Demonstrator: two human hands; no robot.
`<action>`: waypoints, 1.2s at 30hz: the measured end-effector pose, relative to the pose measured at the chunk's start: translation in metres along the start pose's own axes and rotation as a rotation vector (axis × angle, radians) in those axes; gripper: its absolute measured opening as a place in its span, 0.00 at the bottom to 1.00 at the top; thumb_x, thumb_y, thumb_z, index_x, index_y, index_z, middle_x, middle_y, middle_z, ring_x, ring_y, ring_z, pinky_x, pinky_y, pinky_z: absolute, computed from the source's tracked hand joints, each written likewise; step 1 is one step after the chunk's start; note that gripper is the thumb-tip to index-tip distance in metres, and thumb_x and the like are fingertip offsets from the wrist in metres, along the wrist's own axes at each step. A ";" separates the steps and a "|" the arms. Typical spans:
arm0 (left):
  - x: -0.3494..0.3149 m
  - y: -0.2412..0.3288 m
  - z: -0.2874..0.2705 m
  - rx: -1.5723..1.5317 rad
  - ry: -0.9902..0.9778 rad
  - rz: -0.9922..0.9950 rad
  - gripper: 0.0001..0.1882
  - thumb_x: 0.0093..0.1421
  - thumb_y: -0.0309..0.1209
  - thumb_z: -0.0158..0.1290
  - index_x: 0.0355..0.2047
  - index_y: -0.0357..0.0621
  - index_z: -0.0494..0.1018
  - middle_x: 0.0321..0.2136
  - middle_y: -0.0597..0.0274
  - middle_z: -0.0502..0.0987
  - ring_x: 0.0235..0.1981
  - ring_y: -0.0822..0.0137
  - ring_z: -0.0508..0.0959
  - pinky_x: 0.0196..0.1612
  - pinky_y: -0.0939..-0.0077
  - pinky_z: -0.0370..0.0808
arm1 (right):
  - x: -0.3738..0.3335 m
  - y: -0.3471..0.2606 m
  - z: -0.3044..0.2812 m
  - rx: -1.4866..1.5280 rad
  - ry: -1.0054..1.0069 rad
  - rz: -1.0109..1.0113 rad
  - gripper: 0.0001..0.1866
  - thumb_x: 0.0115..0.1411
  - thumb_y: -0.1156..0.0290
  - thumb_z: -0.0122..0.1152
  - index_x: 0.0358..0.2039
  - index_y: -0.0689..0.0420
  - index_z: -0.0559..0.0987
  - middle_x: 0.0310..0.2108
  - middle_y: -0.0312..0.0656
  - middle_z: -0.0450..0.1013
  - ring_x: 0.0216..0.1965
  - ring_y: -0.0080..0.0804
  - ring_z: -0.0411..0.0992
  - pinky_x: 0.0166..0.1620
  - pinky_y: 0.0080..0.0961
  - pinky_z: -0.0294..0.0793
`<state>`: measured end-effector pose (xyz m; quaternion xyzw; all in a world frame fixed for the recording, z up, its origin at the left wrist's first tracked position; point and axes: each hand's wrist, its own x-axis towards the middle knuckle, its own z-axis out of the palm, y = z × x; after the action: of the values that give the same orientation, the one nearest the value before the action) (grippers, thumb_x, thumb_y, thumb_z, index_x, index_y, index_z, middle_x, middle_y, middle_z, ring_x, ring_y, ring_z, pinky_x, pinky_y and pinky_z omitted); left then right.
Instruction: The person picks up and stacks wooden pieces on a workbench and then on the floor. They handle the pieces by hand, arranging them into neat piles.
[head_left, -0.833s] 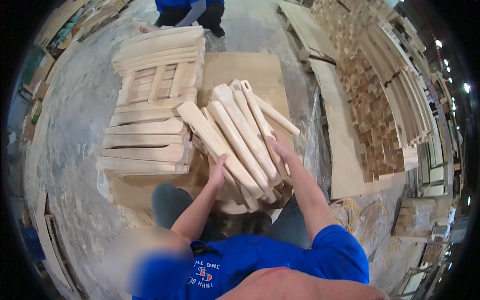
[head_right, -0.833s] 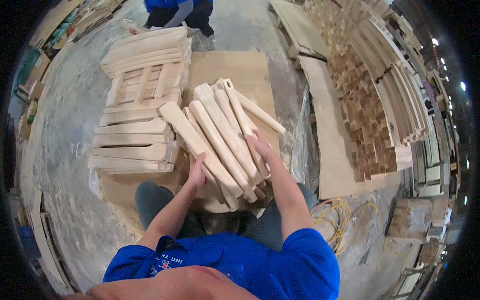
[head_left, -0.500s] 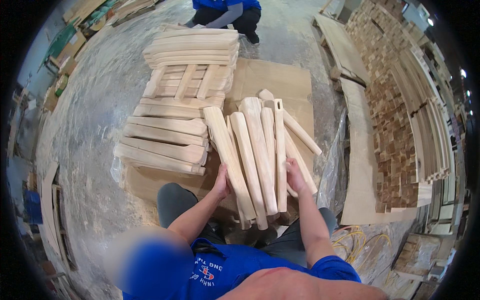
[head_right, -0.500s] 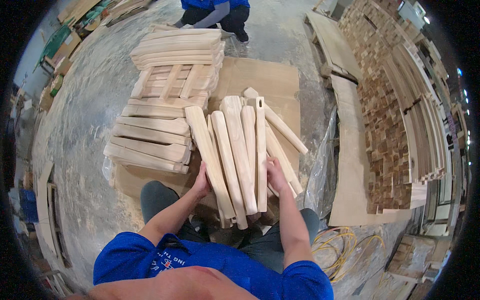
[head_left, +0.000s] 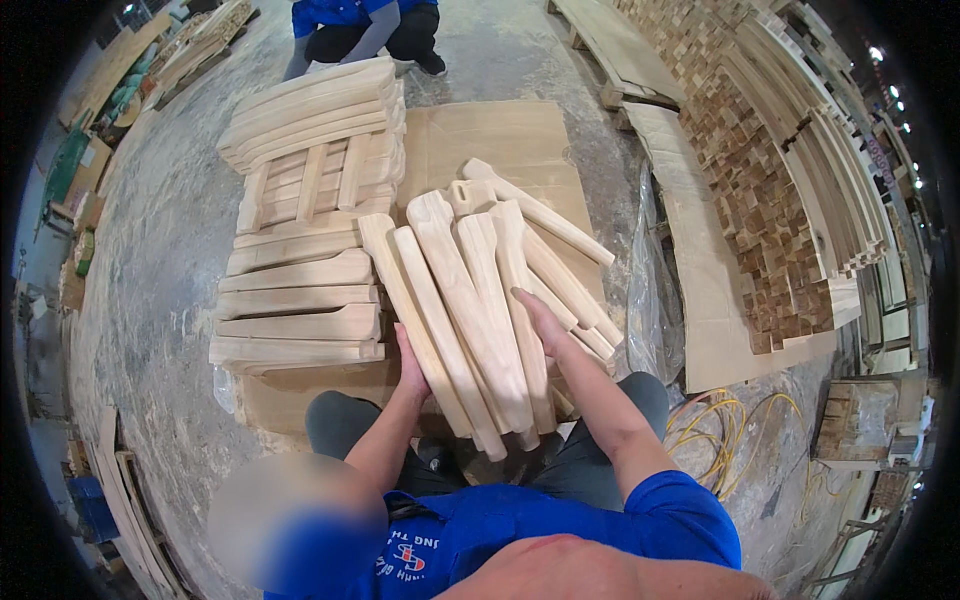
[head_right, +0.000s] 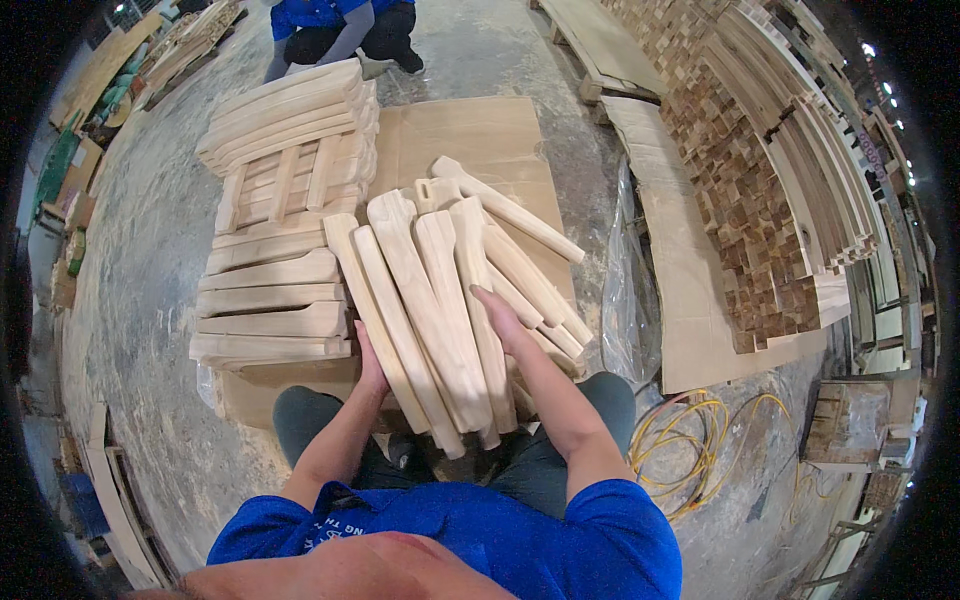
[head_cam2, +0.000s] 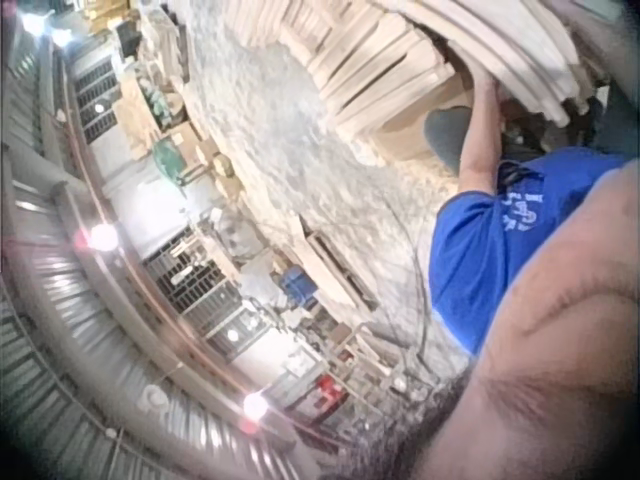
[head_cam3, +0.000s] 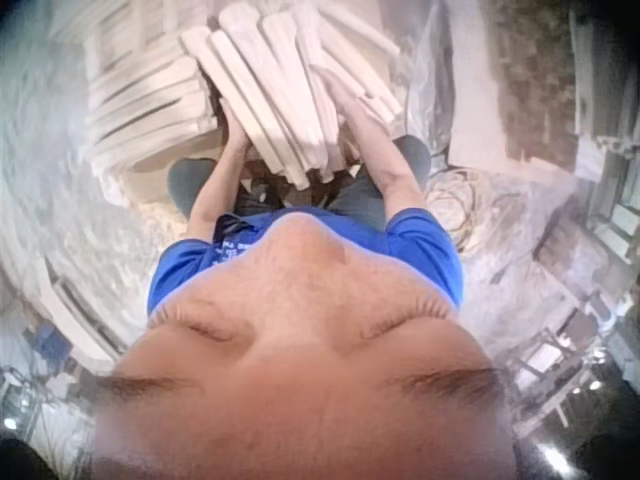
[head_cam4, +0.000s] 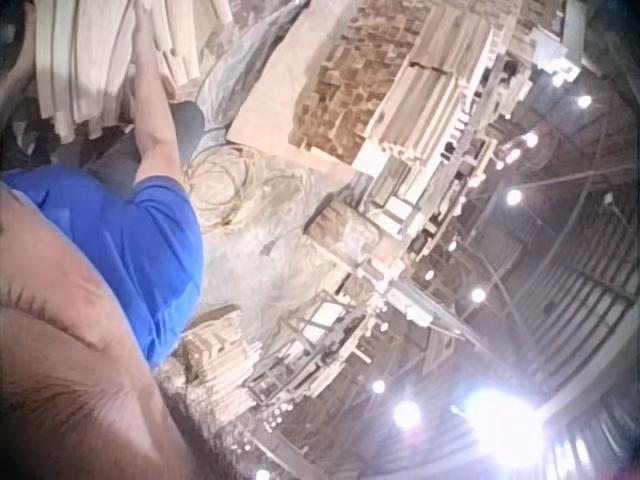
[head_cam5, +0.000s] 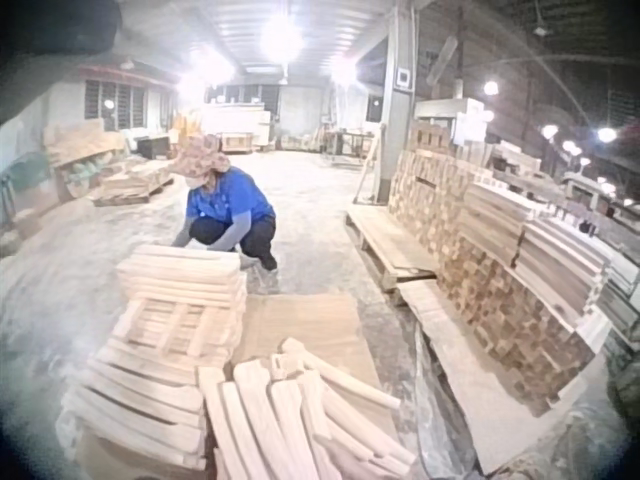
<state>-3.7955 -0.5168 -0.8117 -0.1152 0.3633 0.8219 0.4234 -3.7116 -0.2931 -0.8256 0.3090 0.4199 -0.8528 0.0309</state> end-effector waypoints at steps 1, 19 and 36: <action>-0.004 0.003 0.001 0.030 -0.016 0.035 0.45 0.56 0.68 0.27 0.61 0.45 0.52 0.56 0.52 0.61 0.55 0.54 0.64 0.57 0.60 0.62 | 0.000 0.004 0.007 0.099 0.011 0.033 0.35 0.54 0.52 0.56 0.57 0.58 0.60 0.50 0.45 0.67 0.47 0.34 0.69 0.51 0.30 0.69; -0.007 0.010 -0.012 0.097 -0.043 0.272 0.34 0.62 0.57 0.28 0.60 0.45 0.53 0.56 0.60 0.61 0.55 0.61 0.63 0.57 0.67 0.63 | -0.003 0.021 0.021 0.126 -0.136 0.181 0.33 0.49 0.45 0.57 0.49 0.55 0.71 0.43 0.44 0.72 0.41 0.34 0.72 0.46 0.33 0.72; -0.016 0.015 -0.001 -0.028 -0.348 0.255 0.39 0.60 0.61 0.29 0.62 0.49 0.48 0.61 0.59 0.54 0.59 0.57 0.58 0.60 0.62 0.56 | -0.019 0.006 0.028 0.084 -0.302 0.296 0.36 0.47 0.47 0.59 0.52 0.57 0.68 0.45 0.46 0.71 0.43 0.34 0.72 0.46 0.33 0.71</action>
<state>-3.7971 -0.5327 -0.7972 0.0693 0.2849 0.8813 0.3705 -3.7086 -0.3210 -0.8067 0.2369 0.3245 -0.8924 0.2055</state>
